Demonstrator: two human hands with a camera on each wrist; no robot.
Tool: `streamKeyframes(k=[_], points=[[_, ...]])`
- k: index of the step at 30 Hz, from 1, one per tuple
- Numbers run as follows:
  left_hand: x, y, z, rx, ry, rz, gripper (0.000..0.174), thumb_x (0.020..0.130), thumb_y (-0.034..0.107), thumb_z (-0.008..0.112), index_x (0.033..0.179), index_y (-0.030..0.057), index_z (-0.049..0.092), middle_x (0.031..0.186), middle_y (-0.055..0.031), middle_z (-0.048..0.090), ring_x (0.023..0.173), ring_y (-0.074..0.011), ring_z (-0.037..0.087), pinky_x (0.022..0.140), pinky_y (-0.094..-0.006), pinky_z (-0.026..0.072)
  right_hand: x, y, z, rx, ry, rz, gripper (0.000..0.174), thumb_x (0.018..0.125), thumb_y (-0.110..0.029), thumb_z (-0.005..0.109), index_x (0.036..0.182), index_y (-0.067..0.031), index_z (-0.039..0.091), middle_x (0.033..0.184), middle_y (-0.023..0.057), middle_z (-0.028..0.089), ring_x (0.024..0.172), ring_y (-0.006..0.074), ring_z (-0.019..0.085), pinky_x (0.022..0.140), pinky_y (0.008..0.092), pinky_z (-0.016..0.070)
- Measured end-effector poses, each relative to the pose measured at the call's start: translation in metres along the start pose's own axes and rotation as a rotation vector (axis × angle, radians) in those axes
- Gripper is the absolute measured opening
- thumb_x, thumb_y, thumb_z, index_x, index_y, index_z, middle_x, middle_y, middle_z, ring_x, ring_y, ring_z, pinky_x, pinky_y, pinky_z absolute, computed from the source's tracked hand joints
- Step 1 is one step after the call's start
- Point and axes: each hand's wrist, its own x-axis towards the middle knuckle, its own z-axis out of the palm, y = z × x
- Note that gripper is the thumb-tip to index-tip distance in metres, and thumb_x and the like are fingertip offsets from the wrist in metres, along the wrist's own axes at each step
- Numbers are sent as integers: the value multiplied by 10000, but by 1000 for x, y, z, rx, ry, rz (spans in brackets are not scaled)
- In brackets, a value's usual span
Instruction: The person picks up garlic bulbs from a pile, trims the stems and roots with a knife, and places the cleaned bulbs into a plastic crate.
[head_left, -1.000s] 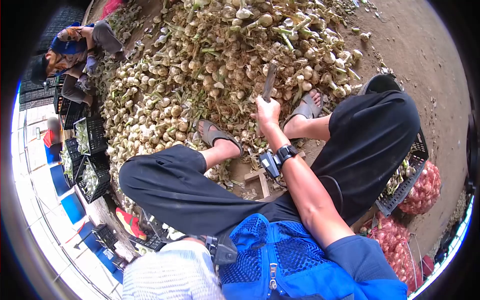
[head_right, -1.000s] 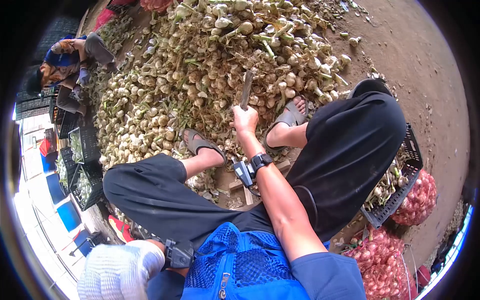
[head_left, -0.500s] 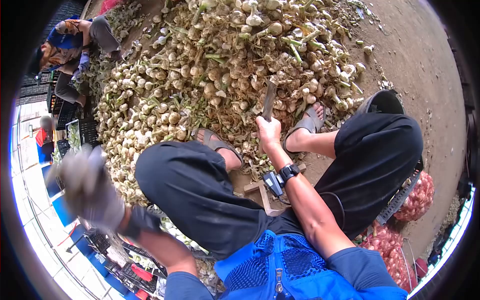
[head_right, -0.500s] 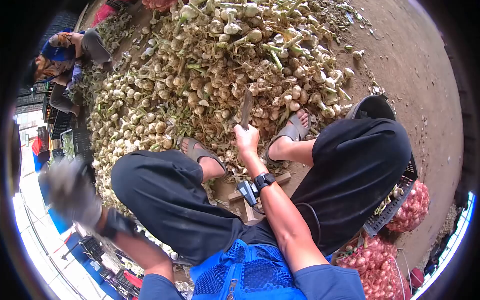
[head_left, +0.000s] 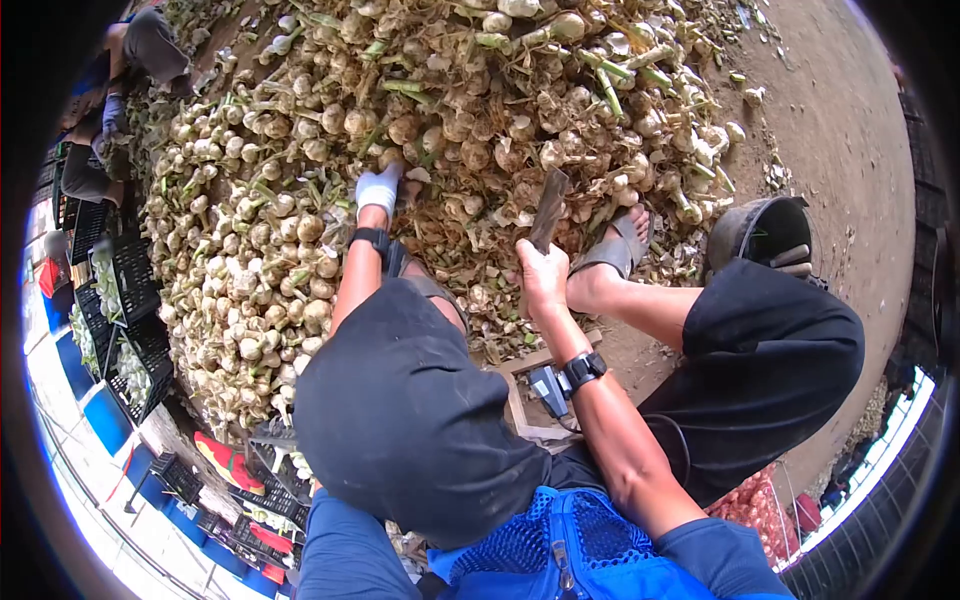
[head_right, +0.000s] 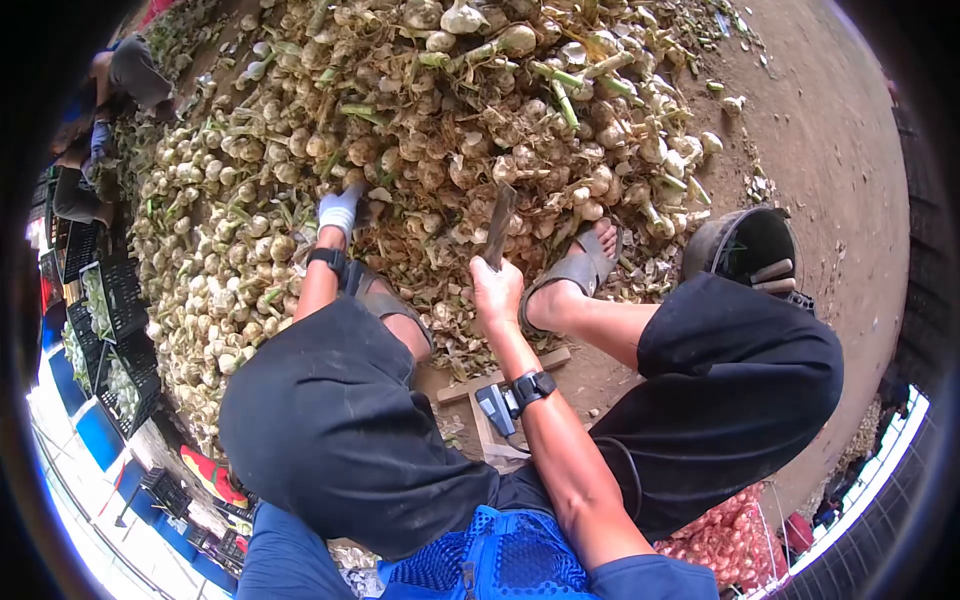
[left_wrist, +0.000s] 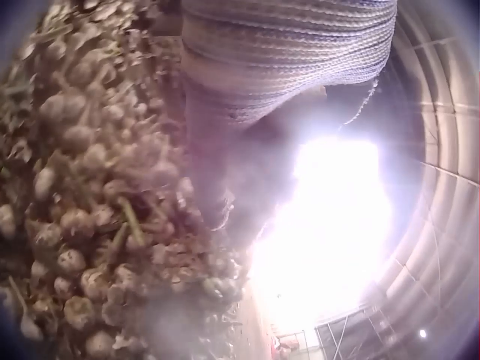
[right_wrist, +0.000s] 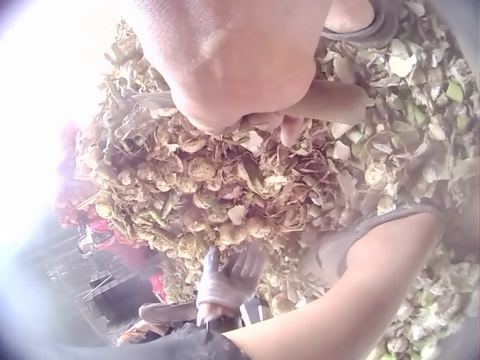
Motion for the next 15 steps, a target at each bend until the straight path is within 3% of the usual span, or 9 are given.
streamKeyframes(k=[2, 3, 4, 6, 8, 10, 11, 12, 15], points=[[4, 2, 8, 276, 197, 158, 749, 767, 586, 707, 1032, -114, 679, 993, -286, 714, 939, -373, 710, 804, -406, 534, 1, -1, 2, 34, -5, 17, 190, 901, -191, 660, 790, -64, 574, 681, -33, 494, 555, 80, 487, 523, 292, 560], [27, -12, 8, 222, 194, 118, 686, 762, 499, 760, 1098, -93, 675, 1025, -244, 721, 908, -309, 708, 795, -390, 544, 1, -3, 2, 18, -13, 15, 193, 902, -199, 665, 805, -52, 585, 672, -31, 494, 543, 79, 491, 515, 290, 558], [32, -24, 8, 224, 196, 116, 686, 762, 499, 760, 1098, -93, 675, 1025, -244, 721, 908, -309, 708, 795, -390, 544, 0, -5, 3, 18, -15, 18, 193, 902, -199, 665, 805, -52, 585, 672, -31, 494, 543, 79, 491, 515, 290, 558], [34, -29, 8, -175, 189, 212, 479, 800, 261, 802, 1148, -28, 644, 840, -116, 717, 609, -200, 683, 563, -296, 546, -2, -11, 6, 28, -13, 3, 195, 903, -206, 666, 831, -36, 600, 670, -26, 498, 537, 83, 503, 510, 290, 557], [-16, 1, 0, -329, 96, 167, 479, 801, 189, 796, 1209, 23, 608, 911, -125, 698, 695, -231, 685, 616, -336, 572, -4, -18, 6, 39, -16, -2, 199, 902, -209, 668, 842, -29, 607, 672, -23, 500, 535, 85, 507, 509, 289, 559], [-49, 15, -5, -983, -55, 133, 409, 839, 181, 751, 1205, 69, 607, 1043, -145, 671, 886, -291, 680, 714, -444, 591, -7, -21, 5, 60, -23, -9, 204, 901, -212, 670, 853, -22, 613, 674, -21, 503, 532, 87, 511, 508, 288, 560], [-56, 20, -13, -1086, -198, 134, 465, 861, 174, 708, 1270, 69, 512, 1193, -158, 596, 1019, -408, 624, 868, -575, 558, -9, -22, 6, 75, -22, -24, 206, 901, -214, 670, 856, -20, 613, 681, -21, 503, 539, 88, 510, 509, 290, 565], [-66, 24, -18, -1178, -284, 98, 411, 875, 229, 662, 1244, 77, 566, 1191, -145, 624, 1106, -397, 589, 958, -596, 492, -11, -25, 6, 91, -22, -41, 209, 901, -215, 671, 859, -19, 613, 688, -21, 503, 546, 89, 510, 510, 293, 570], [-96, 55, -49, -1242, -425, 215, 391, 876, 250, 642, 1227, 85, 590, 1193, -139, 633, 1119, -387, 584, 979, -595, 469, -22, -38, 6, 133, -37, -75, 198, 901, -205, 675, 868, -19, 615, 705, -22, 506, 566, 88, 510, 512, 295, 579]])
